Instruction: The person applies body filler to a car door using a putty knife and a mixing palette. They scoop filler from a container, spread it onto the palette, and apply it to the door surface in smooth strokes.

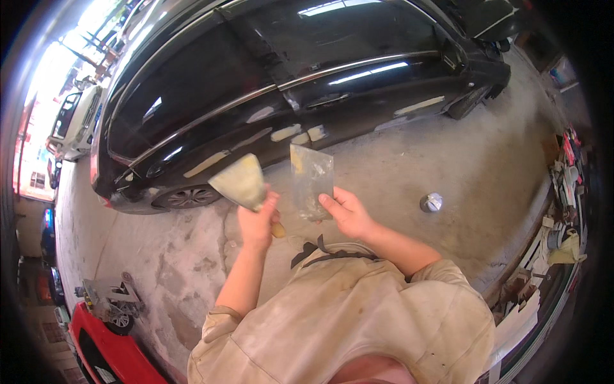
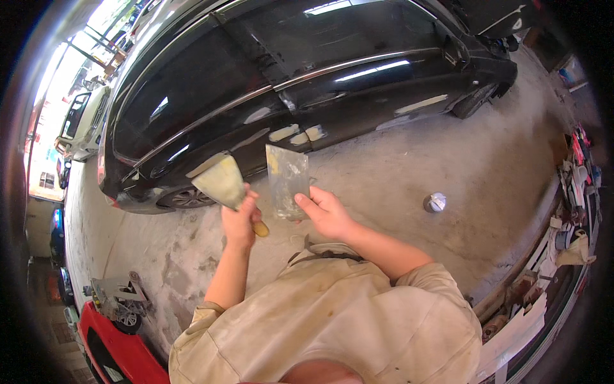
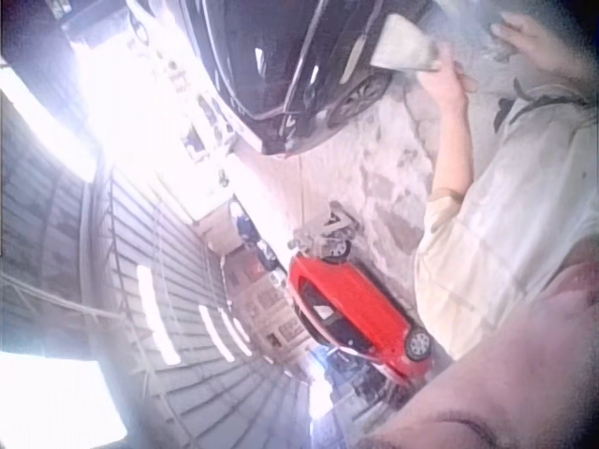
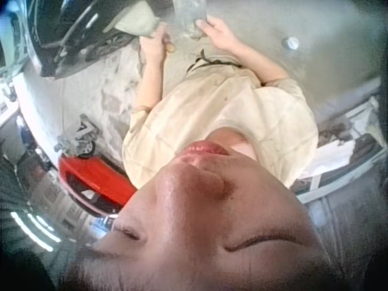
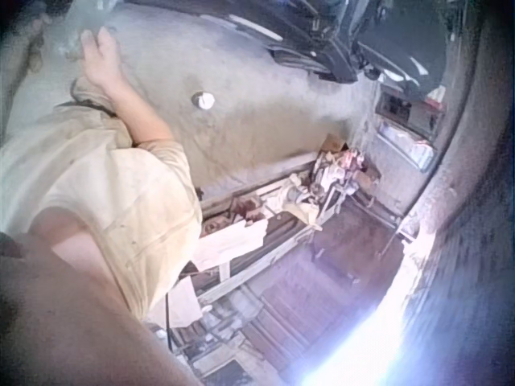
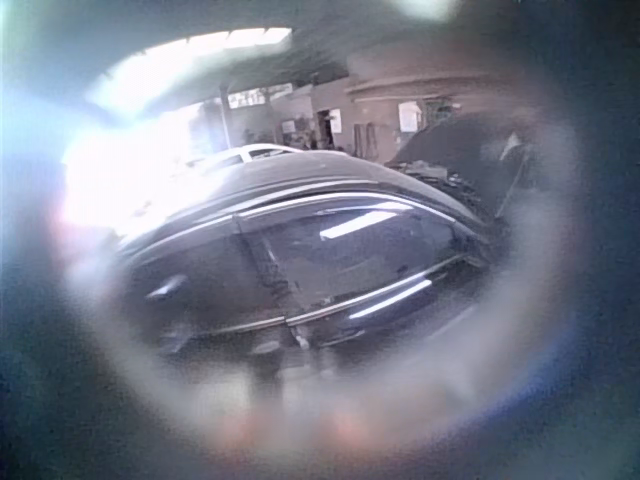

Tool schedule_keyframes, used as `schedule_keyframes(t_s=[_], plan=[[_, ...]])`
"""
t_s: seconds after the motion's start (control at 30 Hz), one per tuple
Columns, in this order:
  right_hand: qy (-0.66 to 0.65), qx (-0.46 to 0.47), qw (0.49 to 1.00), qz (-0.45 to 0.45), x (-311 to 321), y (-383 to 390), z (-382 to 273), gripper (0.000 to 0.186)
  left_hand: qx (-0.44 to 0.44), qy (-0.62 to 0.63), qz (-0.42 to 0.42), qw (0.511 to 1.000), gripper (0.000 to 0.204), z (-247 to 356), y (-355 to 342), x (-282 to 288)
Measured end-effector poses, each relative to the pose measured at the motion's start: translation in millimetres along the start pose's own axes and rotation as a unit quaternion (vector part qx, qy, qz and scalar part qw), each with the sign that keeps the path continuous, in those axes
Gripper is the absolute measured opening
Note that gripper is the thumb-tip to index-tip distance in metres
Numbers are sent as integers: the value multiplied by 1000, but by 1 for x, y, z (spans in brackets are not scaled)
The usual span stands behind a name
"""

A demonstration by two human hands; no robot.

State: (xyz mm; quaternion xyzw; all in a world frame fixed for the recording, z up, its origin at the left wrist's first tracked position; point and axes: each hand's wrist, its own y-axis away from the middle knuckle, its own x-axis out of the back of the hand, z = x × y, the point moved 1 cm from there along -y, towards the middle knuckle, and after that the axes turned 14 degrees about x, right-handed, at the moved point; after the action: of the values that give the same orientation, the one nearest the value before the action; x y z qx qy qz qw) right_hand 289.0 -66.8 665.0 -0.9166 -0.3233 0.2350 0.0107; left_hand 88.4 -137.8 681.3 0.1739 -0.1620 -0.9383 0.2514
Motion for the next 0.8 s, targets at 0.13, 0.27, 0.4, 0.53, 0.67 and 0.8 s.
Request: schedule_keyframes(t_s=[0.13, 0.27, 0.4, 0.53, 0.67, 0.8], plan=[[16, 45, 999, 19, 3, 6, -13, 21, 37, 20, -66, 997, 41, -32, 24, -28], [74, 35, 997, -4, 9, 23, -18, 19, 17, 12, -47, 999, 40, -37, 27, -39], [147, -20, 985, -92, 18, 45, -23, 18, -8, 31, -16, 999, 47, -32, 27, -41], [159, -49, 978, -125, 23, 61, -31, 20, -38, 53, -32, 997, 49, -27, 28, -45], [200, -37, 969, -139, 29, 61, -40, 20, -28, 92, -31, 995, 51, -30, 32, -56], [181, -37, 971, -151, 39, 57, -46, 17, -24, 139, -11, 990, 49, -43, 37, -66]])
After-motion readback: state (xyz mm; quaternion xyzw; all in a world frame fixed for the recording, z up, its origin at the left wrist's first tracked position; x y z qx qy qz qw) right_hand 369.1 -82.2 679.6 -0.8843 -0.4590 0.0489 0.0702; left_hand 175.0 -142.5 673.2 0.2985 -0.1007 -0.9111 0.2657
